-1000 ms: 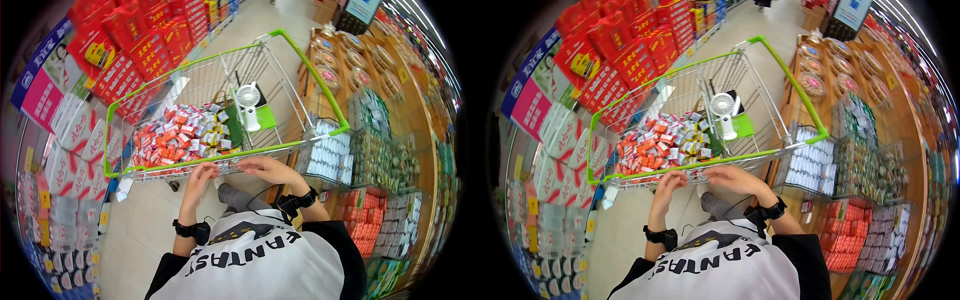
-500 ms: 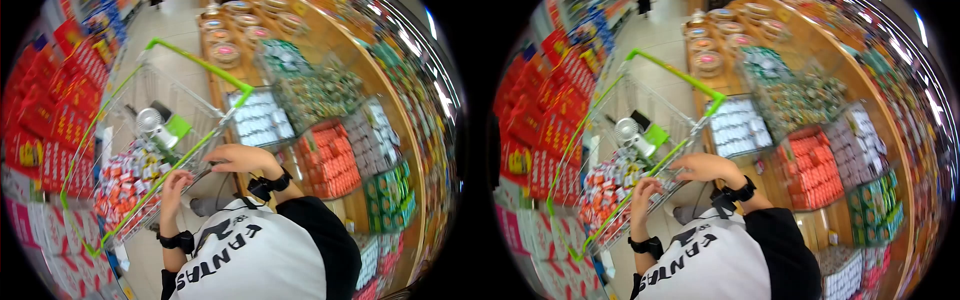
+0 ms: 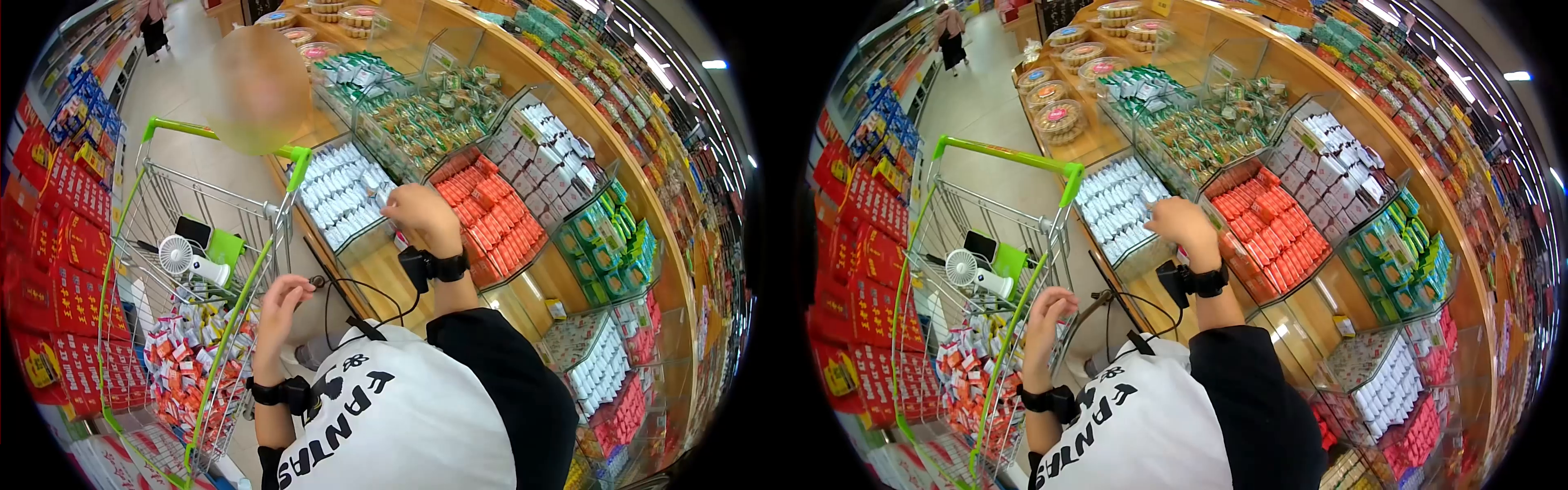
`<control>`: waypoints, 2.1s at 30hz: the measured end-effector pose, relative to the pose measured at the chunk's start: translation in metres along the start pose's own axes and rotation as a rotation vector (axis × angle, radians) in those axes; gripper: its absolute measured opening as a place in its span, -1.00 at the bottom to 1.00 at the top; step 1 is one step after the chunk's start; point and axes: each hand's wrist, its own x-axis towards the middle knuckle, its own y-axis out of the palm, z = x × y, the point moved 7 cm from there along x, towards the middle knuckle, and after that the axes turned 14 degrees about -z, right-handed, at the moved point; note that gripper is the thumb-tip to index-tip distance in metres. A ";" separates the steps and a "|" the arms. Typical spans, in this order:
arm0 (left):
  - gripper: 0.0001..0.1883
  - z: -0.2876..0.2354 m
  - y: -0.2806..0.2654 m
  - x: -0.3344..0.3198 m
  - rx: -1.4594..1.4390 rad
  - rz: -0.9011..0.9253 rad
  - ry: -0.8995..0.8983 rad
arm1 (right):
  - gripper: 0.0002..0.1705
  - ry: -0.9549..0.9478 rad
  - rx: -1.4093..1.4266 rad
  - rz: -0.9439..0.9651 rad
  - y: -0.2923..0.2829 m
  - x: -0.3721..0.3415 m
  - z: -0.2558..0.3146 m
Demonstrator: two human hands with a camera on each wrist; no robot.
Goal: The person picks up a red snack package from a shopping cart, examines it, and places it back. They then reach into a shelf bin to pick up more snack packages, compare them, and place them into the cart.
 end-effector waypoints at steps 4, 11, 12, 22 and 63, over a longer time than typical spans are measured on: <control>-0.86 0.011 0.020 0.011 -0.015 0.056 -0.038 | -0.68 0.177 -0.055 0.070 -0.015 0.003 -0.049; -0.86 0.019 0.051 0.017 -0.016 0.186 -0.075 | -0.68 0.612 -0.372 -0.311 -0.024 0.008 -0.158; -0.86 0.021 0.053 0.018 -0.017 0.212 -0.082 | -0.68 0.612 -0.371 -0.312 -0.020 0.007 -0.168; -0.86 0.042 0.062 0.034 -0.019 0.238 -0.095 | -0.59 0.866 -0.483 -0.342 0.002 -0.026 -0.235; -0.85 0.051 0.061 0.041 -0.059 0.239 -0.131 | -0.64 0.573 -0.338 -0.947 -0.059 -0.016 -0.191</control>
